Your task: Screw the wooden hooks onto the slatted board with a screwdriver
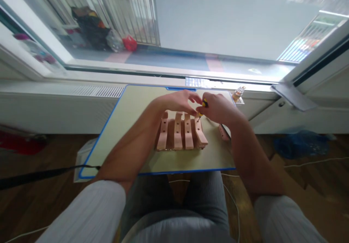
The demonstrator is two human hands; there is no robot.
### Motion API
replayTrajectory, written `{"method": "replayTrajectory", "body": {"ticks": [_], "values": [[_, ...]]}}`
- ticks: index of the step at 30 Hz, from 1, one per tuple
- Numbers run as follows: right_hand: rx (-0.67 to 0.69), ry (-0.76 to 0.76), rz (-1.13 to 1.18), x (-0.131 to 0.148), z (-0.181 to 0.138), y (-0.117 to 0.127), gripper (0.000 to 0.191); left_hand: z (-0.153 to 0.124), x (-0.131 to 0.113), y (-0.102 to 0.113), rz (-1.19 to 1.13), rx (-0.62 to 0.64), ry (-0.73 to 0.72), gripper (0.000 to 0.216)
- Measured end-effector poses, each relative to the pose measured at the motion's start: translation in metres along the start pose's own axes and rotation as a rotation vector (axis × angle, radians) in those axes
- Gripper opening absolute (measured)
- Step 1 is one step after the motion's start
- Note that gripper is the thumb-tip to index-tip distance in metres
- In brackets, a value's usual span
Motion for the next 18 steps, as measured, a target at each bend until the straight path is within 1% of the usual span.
{"method": "replayTrajectory", "body": {"ticks": [4,7,10,12,16,18], "values": [[0.058,-0.009,0.053,-0.001,-0.005,-0.002,0.023,0.008,0.006,-0.013,0.006,0.097,0.007,0.042],[0.096,0.017,0.101,-0.002,-0.007,0.002,0.02,0.01,0.013,-0.017,-0.011,0.118,0.015,0.038],[0.111,0.034,0.057,-0.003,-0.004,0.009,0.015,0.011,0.02,-0.018,-0.039,0.11,0.027,0.043],[0.145,0.023,0.032,-0.005,0.0,0.011,0.012,0.011,0.022,-0.02,-0.06,0.114,0.018,0.047],[0.217,-0.024,0.061,-0.008,0.007,0.007,0.01,0.011,0.025,-0.027,-0.067,0.182,0.007,0.048],[0.224,-0.031,0.066,-0.008,0.01,0.005,0.01,0.011,0.029,-0.028,-0.04,0.202,0.048,0.061]]}}
Point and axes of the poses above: each hand's wrist, its own z-axis towards the middle knuckle, its own y-axis out of the back of the hand, x = y × z, the point moved 9 cm from there along z, towards the middle knuckle, and after that the axes turned 11 degrees about -z, right-handed, at the moved point
